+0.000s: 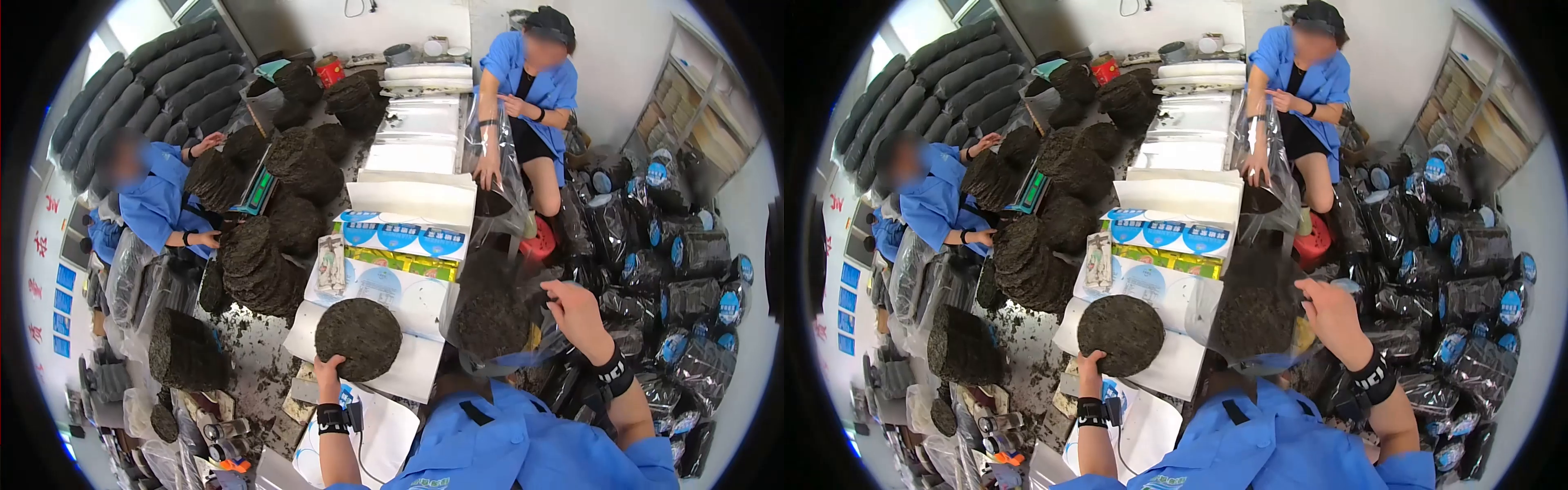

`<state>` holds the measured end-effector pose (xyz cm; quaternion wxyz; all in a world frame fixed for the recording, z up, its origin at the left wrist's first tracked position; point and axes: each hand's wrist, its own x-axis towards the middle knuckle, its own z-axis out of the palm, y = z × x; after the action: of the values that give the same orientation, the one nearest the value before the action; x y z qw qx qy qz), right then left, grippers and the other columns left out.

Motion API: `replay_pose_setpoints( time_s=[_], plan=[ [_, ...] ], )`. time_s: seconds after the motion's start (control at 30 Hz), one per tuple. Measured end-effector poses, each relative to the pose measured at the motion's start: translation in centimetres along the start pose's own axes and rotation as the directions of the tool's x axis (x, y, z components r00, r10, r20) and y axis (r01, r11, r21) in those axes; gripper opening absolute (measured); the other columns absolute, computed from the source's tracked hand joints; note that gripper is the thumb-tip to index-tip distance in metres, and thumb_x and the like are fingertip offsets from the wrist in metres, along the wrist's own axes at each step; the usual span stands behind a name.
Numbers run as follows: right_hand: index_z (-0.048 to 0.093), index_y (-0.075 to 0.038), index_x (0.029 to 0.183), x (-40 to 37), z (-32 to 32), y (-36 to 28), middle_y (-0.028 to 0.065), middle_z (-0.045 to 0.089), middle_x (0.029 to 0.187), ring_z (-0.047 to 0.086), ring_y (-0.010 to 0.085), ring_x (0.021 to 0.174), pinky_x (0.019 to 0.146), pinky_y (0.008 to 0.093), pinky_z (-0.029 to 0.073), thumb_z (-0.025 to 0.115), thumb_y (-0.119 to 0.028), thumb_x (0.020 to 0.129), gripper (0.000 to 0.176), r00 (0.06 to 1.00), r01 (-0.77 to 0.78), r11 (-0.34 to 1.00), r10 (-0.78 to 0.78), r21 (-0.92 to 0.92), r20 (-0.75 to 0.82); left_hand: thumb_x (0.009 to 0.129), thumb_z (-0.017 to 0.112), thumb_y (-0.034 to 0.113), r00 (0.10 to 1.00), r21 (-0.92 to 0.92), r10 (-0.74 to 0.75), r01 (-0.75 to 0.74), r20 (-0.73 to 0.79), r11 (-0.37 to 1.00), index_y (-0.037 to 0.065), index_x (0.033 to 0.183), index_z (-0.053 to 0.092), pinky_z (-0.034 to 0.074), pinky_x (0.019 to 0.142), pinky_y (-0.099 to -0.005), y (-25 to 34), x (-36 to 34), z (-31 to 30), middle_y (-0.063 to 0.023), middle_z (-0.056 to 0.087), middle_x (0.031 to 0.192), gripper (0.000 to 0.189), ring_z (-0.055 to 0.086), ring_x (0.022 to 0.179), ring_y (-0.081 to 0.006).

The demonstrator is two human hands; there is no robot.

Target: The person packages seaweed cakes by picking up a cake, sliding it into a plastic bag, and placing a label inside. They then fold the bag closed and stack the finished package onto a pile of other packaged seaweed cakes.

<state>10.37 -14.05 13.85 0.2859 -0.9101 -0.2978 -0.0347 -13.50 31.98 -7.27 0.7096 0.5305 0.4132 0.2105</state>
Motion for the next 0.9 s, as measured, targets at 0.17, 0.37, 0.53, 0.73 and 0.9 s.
replay_pose_setpoints(
  time_s=[0.17,0.37,0.53,0.73,0.9],
  plan=[
    [0.059,-0.006,0.113,-0.7,-1.0,0.6,0.0144,0.062,0.091,0.061,0.0350,0.084,0.071,0.0428,0.049,0.066,0.000,0.075,0.039,0.998,-0.018,1.000,0.018,-0.005,0.060,0.067,0.064,0.010,0.979,-0.551,-0.160,0.066,-0.123,0.832,0.003,0.098,0.062,0.050,0.085,-0.0417,1.1,-2.0,-6.8,-0.0082,0.064,0.099,0.032,0.061,0.090,-0.0286],
    [0.058,-0.006,0.115,-1.2,-1.4,1.7,0.0158,0.062,0.097,0.061,0.0359,0.087,0.074,0.0426,0.050,0.066,0.000,0.075,0.041,0.997,-0.024,0.999,0.022,0.032,0.068,0.070,0.062,0.018,0.925,-0.575,-0.287,0.098,-0.247,0.812,0.006,0.099,0.063,0.045,0.095,-0.0501,-2.2,-8.1,-18.0,-0.0098,0.063,0.106,0.031,0.058,0.104,-0.0321],
    [0.059,-0.006,0.113,-1.0,-1.3,1.6,0.0156,0.062,0.097,0.061,0.0360,0.087,0.074,0.0417,0.050,0.066,0.001,0.074,0.040,0.995,-0.023,0.999,0.018,0.048,0.101,0.071,0.074,0.025,0.693,-0.382,-0.406,0.201,-0.595,0.902,0.002,0.111,0.057,0.045,0.091,-0.0504,-4.5,-10.6,-16.7,-0.0124,0.058,0.115,0.049,0.056,0.105,-0.0348],
    [0.059,-0.004,0.113,-0.9,-1.2,1.6,0.0132,0.059,0.088,0.061,0.0277,0.069,0.063,0.0369,0.047,0.070,0.002,0.073,0.041,0.998,-0.024,0.996,0.019,0.083,0.060,0.081,0.066,0.009,0.901,0.376,-0.007,0.189,-0.435,0.907,-0.003,0.093,0.058,0.046,0.073,-0.0337,-7.5,-7.9,-4.5,-0.0077,0.050,0.089,0.019,0.052,0.080,-0.0200],
    [0.059,-0.005,0.115,-0.8,-1.6,0.3,0.0141,0.060,0.096,0.061,0.0316,0.082,0.071,0.0391,0.049,0.068,0.002,0.071,0.045,0.999,-0.004,1.000,0.005,-0.020,0.052,0.080,0.076,0.043,0.872,-0.551,-0.478,0.348,-0.106,0.758,0.010,0.102,0.063,0.045,0.073,-0.0301,-11.6,-2.1,4.9,-0.0023,0.059,0.091,0.042,0.054,0.083,-0.0180]
  ],
)
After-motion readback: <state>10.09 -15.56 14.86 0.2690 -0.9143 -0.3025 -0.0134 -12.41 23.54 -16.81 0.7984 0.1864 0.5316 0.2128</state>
